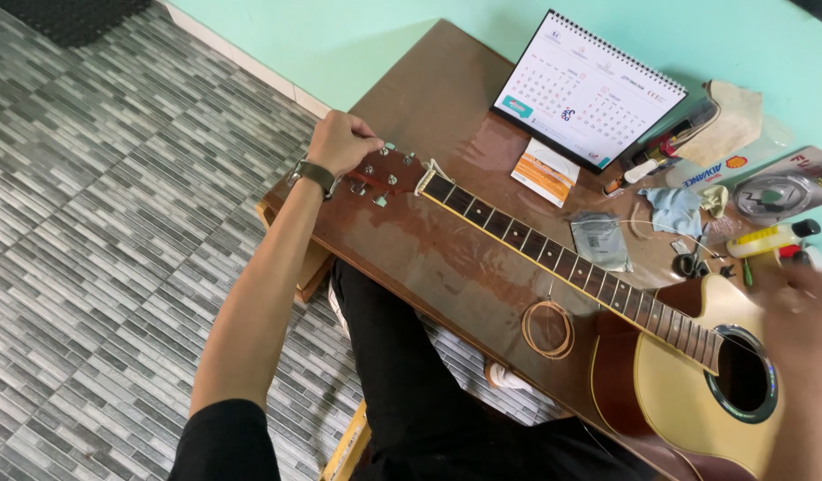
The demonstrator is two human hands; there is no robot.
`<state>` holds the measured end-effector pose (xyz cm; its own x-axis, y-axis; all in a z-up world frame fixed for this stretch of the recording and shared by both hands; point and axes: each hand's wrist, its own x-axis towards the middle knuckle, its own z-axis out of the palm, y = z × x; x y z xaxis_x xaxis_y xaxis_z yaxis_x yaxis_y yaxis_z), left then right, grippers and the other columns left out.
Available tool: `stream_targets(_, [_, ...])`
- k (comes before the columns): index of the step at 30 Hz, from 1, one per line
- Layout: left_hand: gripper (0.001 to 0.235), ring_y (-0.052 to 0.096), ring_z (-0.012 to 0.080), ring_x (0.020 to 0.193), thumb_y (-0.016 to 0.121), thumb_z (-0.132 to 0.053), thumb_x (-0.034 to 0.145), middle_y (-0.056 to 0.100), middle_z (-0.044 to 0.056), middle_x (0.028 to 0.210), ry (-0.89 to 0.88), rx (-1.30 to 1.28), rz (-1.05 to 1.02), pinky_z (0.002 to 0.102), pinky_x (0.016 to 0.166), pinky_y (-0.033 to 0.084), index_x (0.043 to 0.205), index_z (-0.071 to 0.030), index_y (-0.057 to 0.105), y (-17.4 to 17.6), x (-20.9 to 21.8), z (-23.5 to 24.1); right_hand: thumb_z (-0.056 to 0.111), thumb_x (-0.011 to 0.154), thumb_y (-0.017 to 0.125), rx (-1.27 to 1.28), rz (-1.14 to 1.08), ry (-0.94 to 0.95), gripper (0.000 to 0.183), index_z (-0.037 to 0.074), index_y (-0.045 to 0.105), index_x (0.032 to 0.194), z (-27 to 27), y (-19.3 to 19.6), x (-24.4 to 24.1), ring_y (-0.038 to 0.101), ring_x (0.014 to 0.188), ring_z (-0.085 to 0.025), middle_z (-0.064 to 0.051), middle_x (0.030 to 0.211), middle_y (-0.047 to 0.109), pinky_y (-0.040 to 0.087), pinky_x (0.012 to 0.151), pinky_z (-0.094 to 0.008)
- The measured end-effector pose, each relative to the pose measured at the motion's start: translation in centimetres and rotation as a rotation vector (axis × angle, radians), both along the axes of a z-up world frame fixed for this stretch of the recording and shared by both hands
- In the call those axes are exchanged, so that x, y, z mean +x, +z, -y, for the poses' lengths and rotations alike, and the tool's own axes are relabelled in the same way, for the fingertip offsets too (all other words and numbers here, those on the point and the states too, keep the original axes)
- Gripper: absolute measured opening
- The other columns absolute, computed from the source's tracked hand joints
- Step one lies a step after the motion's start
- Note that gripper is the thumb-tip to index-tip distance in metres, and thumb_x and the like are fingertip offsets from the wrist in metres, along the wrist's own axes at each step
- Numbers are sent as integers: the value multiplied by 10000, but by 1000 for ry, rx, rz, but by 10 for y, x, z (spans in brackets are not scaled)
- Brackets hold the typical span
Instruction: The person is changing the strings on an acoustic guitar. They are seen winding the strings onto the tuning pegs at the headstock and then securing the other end of the strings at the bridge of the guitar.
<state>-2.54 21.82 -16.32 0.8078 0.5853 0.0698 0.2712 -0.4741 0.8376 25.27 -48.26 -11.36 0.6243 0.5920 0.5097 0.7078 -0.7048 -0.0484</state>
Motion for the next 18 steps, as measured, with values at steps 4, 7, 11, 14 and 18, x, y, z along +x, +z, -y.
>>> stream_targets(4, [230,718,258,969,778,-350,801,758,55,891,-28,-100,-24,402,876,558,979,-206,805,27,-10,5,90,1030,664,204,-238,279,232,87,744,1248,-296,83,-183,696,1052,-387,-144,1078,737,540,901,-466])
stream_targets(7, [240,714,256,991,741,-320,855,768,77,950,-113,-128,11,406,883,549,1036,-175,803,74,-13,24,211,1003,620,68,-318,374,358,23,649,1306,-433,78,-213,713,962,-486,-246,1056,753,561,864,-596])
stream_targets(11, [246,710,266,951,728,-264,864,769,103,962,-160,-136,60,410,876,542,1059,-136,806,93,-16,30,346,984,624,61,-458,370,313,214,682,1262,-505,35,-189,745,962,-359,-59,1046,787,580,867,-514])
stream_targets(14, [304,715,268,979,742,-339,877,767,106,1001,-199,-109,28,413,891,535,1098,-137,791,86,-27,17,373,958,669,181,-534,361,196,258,787,1064,-498,35,-175,748,945,-307,-18,903,790,593,824,-415])
stream_targets(18, [274,701,306,995,709,-314,917,759,150,1029,-146,-68,-44,435,902,516,1092,-121,795,85,-72,0,318,964,667,48,-429,310,187,194,791,1026,-465,39,-148,720,963,-370,-79,906,773,550,872,-472])
